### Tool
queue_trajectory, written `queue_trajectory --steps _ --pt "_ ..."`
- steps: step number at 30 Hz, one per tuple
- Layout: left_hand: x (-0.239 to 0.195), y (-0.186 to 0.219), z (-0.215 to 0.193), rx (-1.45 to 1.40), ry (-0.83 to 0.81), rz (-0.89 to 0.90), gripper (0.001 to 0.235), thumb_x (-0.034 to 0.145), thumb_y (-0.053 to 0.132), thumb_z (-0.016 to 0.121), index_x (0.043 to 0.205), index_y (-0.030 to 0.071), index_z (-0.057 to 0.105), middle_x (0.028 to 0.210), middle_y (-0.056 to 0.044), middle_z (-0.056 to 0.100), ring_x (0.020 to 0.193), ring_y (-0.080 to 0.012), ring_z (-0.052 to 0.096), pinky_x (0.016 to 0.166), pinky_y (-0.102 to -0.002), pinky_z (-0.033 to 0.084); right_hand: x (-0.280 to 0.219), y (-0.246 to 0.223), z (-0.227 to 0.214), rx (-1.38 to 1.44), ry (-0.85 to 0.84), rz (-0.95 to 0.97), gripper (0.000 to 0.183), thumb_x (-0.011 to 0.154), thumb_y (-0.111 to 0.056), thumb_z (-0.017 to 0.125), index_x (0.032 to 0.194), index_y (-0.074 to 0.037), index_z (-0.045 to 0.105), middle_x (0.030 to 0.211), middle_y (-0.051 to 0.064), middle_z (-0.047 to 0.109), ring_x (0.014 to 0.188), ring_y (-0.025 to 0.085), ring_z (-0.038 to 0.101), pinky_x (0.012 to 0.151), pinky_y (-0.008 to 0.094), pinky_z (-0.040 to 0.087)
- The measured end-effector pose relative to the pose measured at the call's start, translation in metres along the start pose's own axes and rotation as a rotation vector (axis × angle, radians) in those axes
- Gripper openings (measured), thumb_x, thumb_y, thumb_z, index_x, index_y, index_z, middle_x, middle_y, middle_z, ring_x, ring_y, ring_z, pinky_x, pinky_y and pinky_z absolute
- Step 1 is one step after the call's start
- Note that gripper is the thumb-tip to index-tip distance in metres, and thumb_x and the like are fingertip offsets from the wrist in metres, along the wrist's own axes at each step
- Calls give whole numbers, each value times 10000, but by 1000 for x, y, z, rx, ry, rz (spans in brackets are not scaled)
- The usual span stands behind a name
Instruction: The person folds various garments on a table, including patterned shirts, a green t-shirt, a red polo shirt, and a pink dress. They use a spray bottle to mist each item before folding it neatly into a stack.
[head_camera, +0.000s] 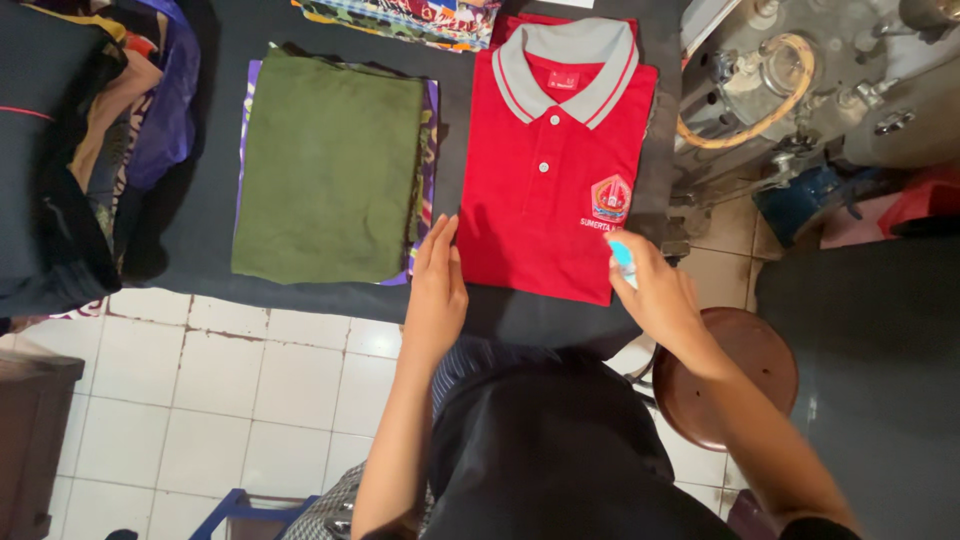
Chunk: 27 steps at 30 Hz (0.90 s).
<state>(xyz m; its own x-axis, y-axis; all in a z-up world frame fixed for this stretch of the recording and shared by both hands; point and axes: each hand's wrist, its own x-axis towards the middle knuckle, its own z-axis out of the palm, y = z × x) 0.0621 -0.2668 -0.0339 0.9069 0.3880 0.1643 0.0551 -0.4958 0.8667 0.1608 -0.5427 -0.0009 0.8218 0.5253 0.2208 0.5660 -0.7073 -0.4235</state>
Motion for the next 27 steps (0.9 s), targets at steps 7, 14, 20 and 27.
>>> queue_trajectory --steps 7,14,20,27 --pt "49 -31 56 270 74 10 436 1034 116 551 1376 -150 498 1231 -347 587 1133 -470 571 1012 -492 474 6 1 13 890 110 697 657 871 -179 767 1395 -73 385 898 84 664 454 143 597 406 328 499" --pt "82 -33 64 148 5 -72 491 900 239 754 1196 -102 562 1067 -319 662 1008 -476 648 864 -483 532 26 7 38 654 38 741 313 906 -173 812 1112 12 666 806 111 671 526 149 624 461 322 531" --pt "89 -27 34 -290 -178 -193 544 854 218 820 1252 -84 604 1104 -215 742 1012 -297 719 881 -377 558 29 49 40 1072 29 805 338 802 -73 817 1101 -94 659 811 -2 657 558 137 619 493 302 526" --pt "67 42 -41 -801 -307 -159 444 961 150 727 1331 -68 616 1131 -65 740 990 -95 678 915 -291 559 18 12 -39 1183 47 800 334 822 -102 822 1086 -128 618 735 14 558 498 171 550 412 308 412"
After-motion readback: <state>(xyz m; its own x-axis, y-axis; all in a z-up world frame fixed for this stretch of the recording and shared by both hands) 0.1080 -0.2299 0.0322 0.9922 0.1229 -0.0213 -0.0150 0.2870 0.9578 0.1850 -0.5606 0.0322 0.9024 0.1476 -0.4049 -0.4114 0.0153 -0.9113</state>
